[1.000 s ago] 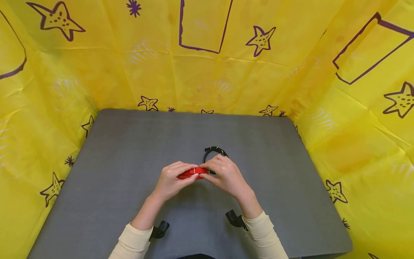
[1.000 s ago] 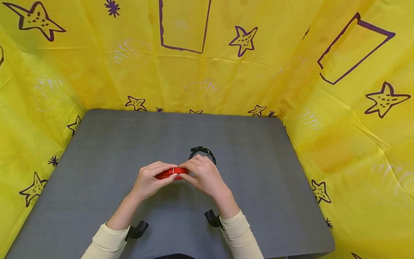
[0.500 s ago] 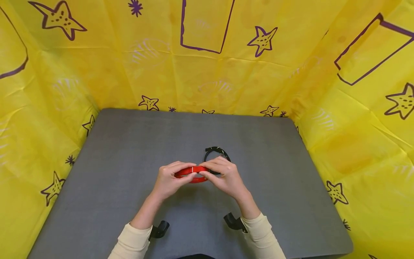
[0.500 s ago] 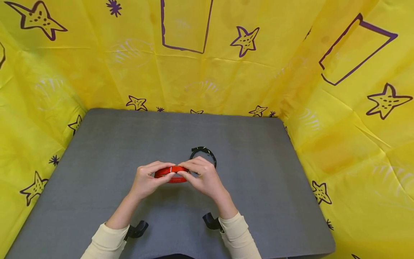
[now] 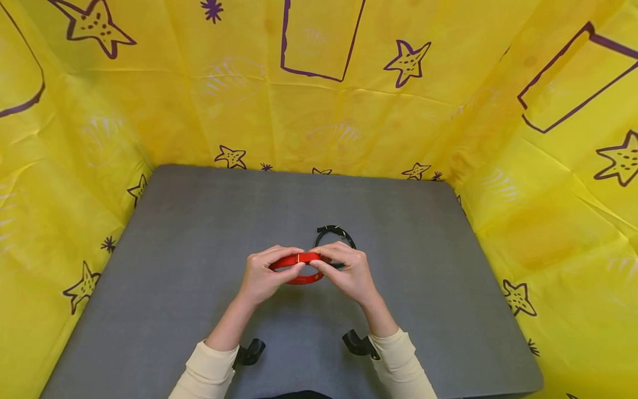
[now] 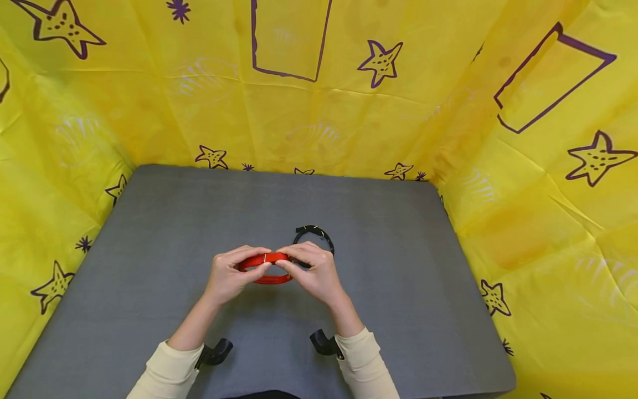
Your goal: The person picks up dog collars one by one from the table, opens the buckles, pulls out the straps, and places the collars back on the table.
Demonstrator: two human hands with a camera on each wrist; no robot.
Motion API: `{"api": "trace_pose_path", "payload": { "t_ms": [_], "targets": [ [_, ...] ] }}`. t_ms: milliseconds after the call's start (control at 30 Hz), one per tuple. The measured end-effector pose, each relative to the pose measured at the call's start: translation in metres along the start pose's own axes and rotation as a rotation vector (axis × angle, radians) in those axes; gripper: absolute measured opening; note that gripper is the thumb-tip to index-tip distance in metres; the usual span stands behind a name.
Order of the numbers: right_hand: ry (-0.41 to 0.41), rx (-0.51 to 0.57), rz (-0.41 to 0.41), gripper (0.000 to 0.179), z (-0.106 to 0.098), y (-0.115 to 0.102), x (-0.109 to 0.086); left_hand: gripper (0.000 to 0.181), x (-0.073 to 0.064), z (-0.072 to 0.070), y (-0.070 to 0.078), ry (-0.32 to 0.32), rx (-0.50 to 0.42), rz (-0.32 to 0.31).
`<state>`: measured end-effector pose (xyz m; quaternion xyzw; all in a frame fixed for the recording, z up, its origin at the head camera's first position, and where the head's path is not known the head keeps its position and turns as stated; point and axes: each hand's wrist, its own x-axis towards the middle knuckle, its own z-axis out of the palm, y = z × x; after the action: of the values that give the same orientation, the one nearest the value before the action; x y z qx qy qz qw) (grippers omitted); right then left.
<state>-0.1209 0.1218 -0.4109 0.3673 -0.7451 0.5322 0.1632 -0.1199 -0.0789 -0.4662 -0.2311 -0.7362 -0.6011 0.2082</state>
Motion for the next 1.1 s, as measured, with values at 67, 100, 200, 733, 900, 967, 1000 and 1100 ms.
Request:
{"api": "trace_pose_path", "payload": {
  "t_ms": [67, 100, 200, 733, 900, 967, 1000, 1100],
  "targets": [
    [0.002, 0.004, 0.002, 0.026, 0.001, 0.0, 0.0, 0.023, 0.0, 0.0, 0.001, 0.004, -0.007, -0.015],
    [0.003, 0.006, 0.003, 0.025, 0.001, 0.0, 0.0, 0.023, 0.0, 0.0, 0.001, 0.007, -0.008, -0.021],
    [0.001, 0.01, 0.007, 0.023, 0.001, 0.0, 0.001, 0.024, 0.001, 0.0, 0.006, 0.018, -0.014, -0.02],
    [0.023, 0.002, 0.071, 0.019, 0.0, -0.005, 0.004, 0.023, 0.006, -0.006, 0.034, 0.016, -0.081, -0.079],
    [0.023, 0.082, 0.154, 0.018, -0.001, -0.004, 0.005, 0.023, 0.007, -0.006, 0.037, 0.01, -0.117, -0.129],
    [0.039, 0.115, 0.191, 0.019, -0.001, -0.004, 0.004, 0.022, 0.008, -0.006, 0.039, 0.005, -0.104, -0.152],
    [0.044, 0.129, 0.206, 0.019, -0.001, -0.003, 0.004, 0.022, 0.008, -0.005, 0.039, 0.002, -0.092, -0.16],
    [0.046, 0.113, 0.234, 0.018, -0.001, -0.003, 0.003, 0.023, 0.005, -0.004, 0.031, -0.008, -0.046, -0.169]
  ]
}}
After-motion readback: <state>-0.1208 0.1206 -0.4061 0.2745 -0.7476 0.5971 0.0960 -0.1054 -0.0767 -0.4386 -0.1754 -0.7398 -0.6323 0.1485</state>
